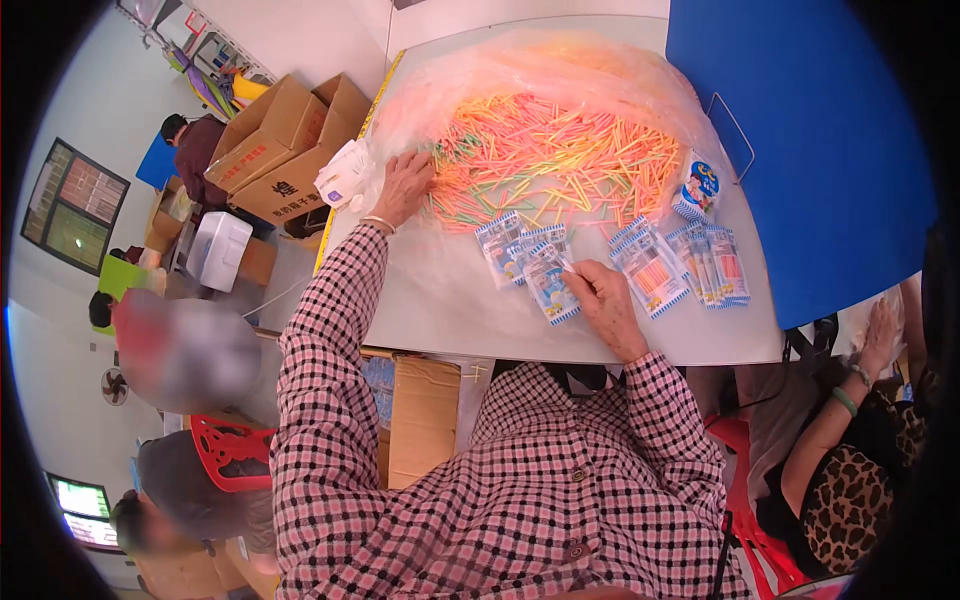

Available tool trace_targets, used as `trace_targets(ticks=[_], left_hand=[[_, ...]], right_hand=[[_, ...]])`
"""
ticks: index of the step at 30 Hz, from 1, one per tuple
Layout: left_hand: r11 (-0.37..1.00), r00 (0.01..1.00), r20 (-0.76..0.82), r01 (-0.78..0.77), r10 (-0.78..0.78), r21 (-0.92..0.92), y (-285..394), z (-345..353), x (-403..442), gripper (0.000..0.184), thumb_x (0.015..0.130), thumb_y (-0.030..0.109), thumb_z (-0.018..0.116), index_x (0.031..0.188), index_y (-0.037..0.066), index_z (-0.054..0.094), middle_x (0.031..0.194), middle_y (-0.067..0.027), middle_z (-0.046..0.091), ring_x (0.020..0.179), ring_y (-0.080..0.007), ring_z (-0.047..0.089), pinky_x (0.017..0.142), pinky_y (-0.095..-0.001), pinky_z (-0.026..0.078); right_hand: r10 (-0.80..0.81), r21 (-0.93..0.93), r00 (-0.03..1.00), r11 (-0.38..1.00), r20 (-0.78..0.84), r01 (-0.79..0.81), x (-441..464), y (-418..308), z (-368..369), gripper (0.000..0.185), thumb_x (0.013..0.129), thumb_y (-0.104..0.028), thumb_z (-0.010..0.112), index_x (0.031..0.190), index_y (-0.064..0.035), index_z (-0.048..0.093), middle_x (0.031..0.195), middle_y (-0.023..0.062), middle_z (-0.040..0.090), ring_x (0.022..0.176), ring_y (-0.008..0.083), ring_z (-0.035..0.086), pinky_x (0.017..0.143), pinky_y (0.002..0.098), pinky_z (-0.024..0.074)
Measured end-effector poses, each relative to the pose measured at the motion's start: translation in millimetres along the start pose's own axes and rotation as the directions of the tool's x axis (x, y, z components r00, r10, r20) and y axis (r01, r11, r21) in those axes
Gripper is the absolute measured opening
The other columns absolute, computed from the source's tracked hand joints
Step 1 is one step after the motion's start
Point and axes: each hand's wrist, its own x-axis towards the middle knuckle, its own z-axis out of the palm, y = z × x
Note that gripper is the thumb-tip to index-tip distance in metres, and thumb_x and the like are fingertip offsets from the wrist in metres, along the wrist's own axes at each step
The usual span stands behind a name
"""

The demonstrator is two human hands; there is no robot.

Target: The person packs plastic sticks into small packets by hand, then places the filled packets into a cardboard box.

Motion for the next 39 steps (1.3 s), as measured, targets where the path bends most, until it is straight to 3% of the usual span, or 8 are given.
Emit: trace_targets(ticks=[7, 10, 12, 15, 18, 22, 31, 39], left_hand=[[0.983, 0.976, -0.185, 0.088, -0.118, -0.164, 5, 1, 6, 0.013, 0.083, 0.011, 0.056, 0.095, 0.007, 0.059, 0.096, -0.0069, 0.059, 0.100, -0.0254, 0.052, 0.087, -0.0392, 0.036], [0.817, 0.906, 0.158, 0.422, -0.392, -0.392, 4, -15, 16, 0.013, 0.090, 0.016, 0.052, 0.096, 0.007, 0.060, 0.090, -0.0069, 0.063, 0.089, -0.0226, 0.058, 0.078, -0.0320, 0.042], [0.752, 0.901, 0.121, 0.417, -0.417, -0.511, 13, -28, 21, 0.016, 0.092, 0.017, 0.049, 0.097, 0.006, 0.060, 0.093, -0.0067, 0.063, 0.089, -0.0217, 0.058, 0.079, -0.0313, 0.043], [0.586, 0.880, 0.061, 0.364, -0.472, -0.724, 31, -47, 32, 0.022, 0.096, 0.018, 0.043, 0.099, 0.004, 0.059, 0.098, -0.0064, 0.063, 0.089, -0.0200, 0.059, 0.079, -0.0300, 0.045], [0.036, 0.869, 0.236, 0.279, -0.435, -0.960, 59, -66, 44, 0.022, 0.096, 0.016, 0.043, 0.101, -0.001, 0.057, 0.102, -0.0108, 0.062, 0.093, -0.0221, 0.060, 0.082, -0.0345, 0.049], [-0.558, 0.841, 0.471, 0.264, -0.266, -0.787, 117, -98, 55, 0.022, 0.095, 0.014, 0.045, 0.104, -0.004, 0.052, 0.102, -0.0173, 0.061, 0.096, -0.0284, 0.061, 0.086, -0.0394, 0.051], [-0.628, 0.894, 0.441, 0.298, -0.081, -0.719, 167, -124, 67, 0.022, 0.095, 0.016, 0.046, 0.105, -0.004, 0.051, 0.102, -0.0186, 0.060, 0.100, -0.0308, 0.060, 0.088, -0.0410, 0.050], [-0.383, 0.870, 0.492, 0.448, -0.020, -0.808, 184, -134, 66, 0.023, 0.096, 0.020, 0.044, 0.102, 0.000, 0.053, 0.098, -0.0129, 0.060, 0.097, -0.0259, 0.060, 0.088, -0.0376, 0.049]], right_hand=[[0.067, 0.065, 0.998, 0.996, 0.006, -0.067, 0, -1, -2, 0.017, 0.087, -0.012, 0.058, 0.086, 0.0057, 0.059, 0.066, 0.0054, 0.055, 0.059, 0.0081, 0.047, 0.053, 0.0235, 0.0376], [0.078, 0.081, 0.997, 0.994, 0.003, -0.078, 1, 3, -2, 0.018, 0.087, -0.012, 0.059, 0.086, 0.0056, 0.059, 0.066, 0.0029, 0.054, 0.060, 0.0062, 0.045, 0.053, 0.0226, 0.0370], [0.083, 0.089, 0.997, 0.993, 0.002, -0.083, 0, 2, -2, 0.018, 0.087, -0.013, 0.059, 0.086, 0.0055, 0.059, 0.066, 0.0016, 0.053, 0.060, 0.0053, 0.045, 0.053, 0.0222, 0.0368], [0.169, 0.199, 0.986, 0.966, 0.003, -0.166, -1, -3, -4, 0.024, 0.084, -0.018, 0.058, 0.081, 0.0056, 0.058, 0.066, 0.0164, 0.054, 0.060, 0.0248, 0.051, 0.057, 0.0338, 0.0387], [0.116, 0.141, 0.993, 0.983, 0.022, -0.118, 2, -4, -9, 0.021, 0.087, -0.016, 0.058, 0.087, 0.0049, 0.060, 0.067, 0.0032, 0.054, 0.062, 0.0104, 0.046, 0.056, 0.0254, 0.0377], [0.170, 0.107, 0.983, 0.978, 0.074, -0.177, 2, -6, -21, 0.020, 0.089, -0.016, 0.058, 0.091, 0.0040, 0.062, 0.070, -0.0036, 0.055, 0.065, 0.0027, 0.045, 0.059, 0.0201, 0.0376], [0.236, 0.149, 0.956, 0.953, 0.173, -0.262, -3, -19, -47, 0.021, 0.089, -0.018, 0.058, 0.093, 0.0017, 0.064, 0.078, -0.0023, 0.059, 0.075, 0.0028, 0.049, 0.066, 0.0189, 0.0406], [0.219, 0.158, 0.932, 0.949, 0.289, -0.272, -5, -13, -45, 0.020, 0.089, -0.017, 0.059, 0.091, 0.0020, 0.063, 0.077, -0.0016, 0.059, 0.075, 0.0032, 0.050, 0.067, 0.0194, 0.0415]])
